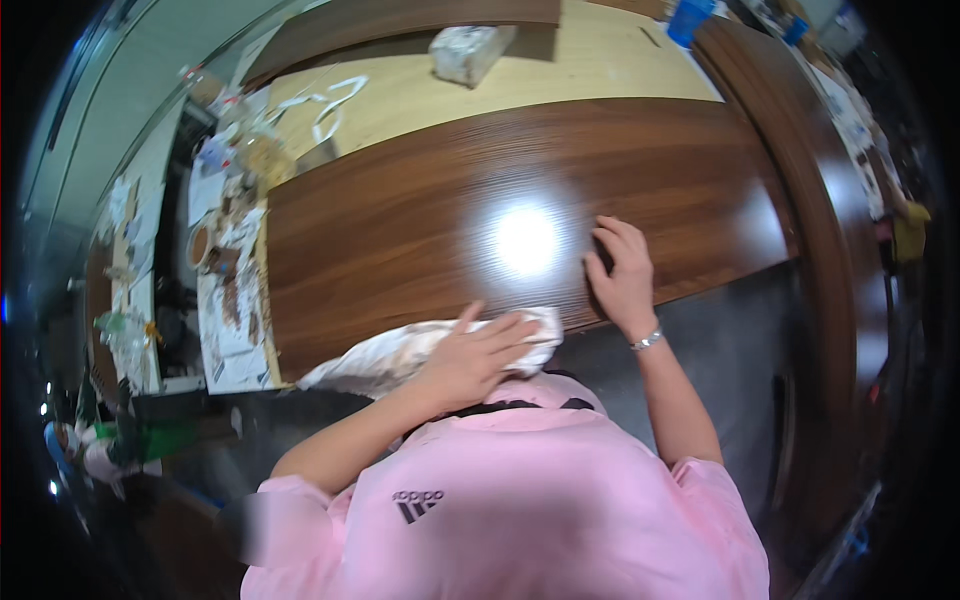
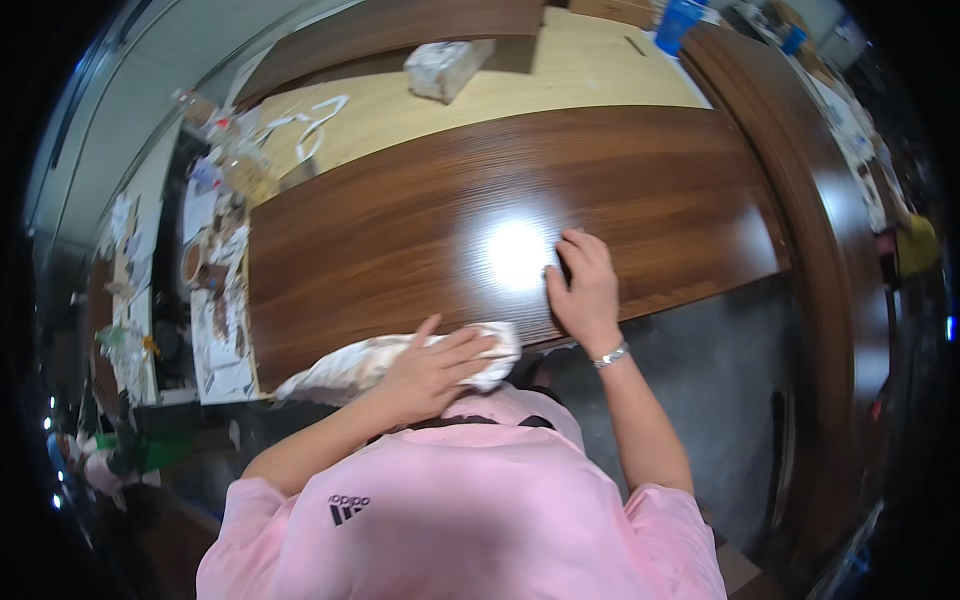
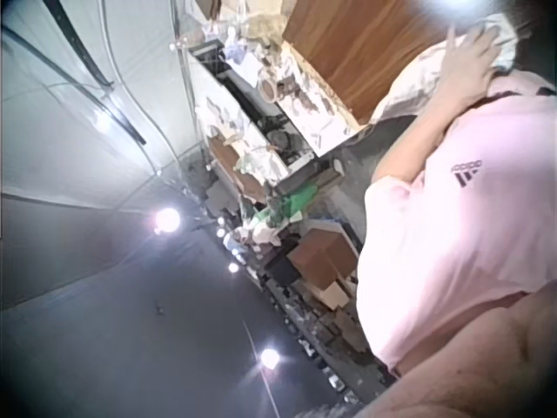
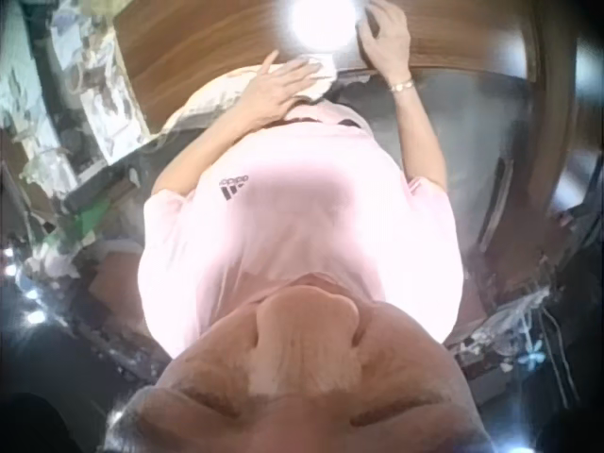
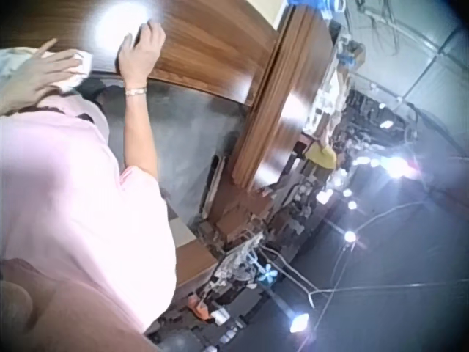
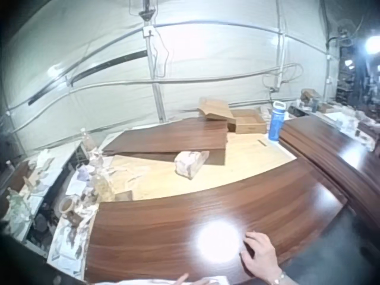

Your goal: The person wipes and polishes large dark wood panels using a white cloth and a liquid from a bottle. They move the cloth across the surface in broad strokes, turn the panels over, and use a small sanding block on the edges.

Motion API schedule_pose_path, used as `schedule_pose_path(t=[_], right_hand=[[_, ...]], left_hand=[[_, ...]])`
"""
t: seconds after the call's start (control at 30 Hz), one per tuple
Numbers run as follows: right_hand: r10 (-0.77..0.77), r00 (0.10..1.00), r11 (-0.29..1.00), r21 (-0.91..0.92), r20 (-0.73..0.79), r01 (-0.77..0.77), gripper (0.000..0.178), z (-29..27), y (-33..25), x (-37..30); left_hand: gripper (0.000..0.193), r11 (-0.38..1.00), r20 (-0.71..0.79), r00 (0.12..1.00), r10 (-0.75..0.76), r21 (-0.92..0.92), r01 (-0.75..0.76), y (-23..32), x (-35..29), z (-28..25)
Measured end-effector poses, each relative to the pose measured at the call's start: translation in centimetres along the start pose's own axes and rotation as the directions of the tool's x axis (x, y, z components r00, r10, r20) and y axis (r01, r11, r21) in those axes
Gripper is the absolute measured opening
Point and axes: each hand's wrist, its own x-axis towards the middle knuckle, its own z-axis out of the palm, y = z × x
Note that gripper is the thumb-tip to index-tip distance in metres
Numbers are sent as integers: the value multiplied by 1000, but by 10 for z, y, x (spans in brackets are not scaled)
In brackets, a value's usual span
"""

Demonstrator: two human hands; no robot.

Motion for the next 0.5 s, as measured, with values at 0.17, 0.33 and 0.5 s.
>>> schedule_pose_path(t=[0.17, 0.33, 0.5], right_hand=[[10, 1000, 1000, 13, -21, -9, 29, -2, -3, 0], [398, 917, 698, 642, 18, -316, 25, -14, 16, 2], [505, 825, -128, 968, 252, -217, 49, -27, 45, 2]], left_hand=[[32, 723, -173, 850, -497, -624, 296, -31, -17, -20], [34, 220, -127, 627, -768, -973, 72, -50, 15, -42], [34, 199, -149, 661, -735, -980, 0, -51, 30, -48]])
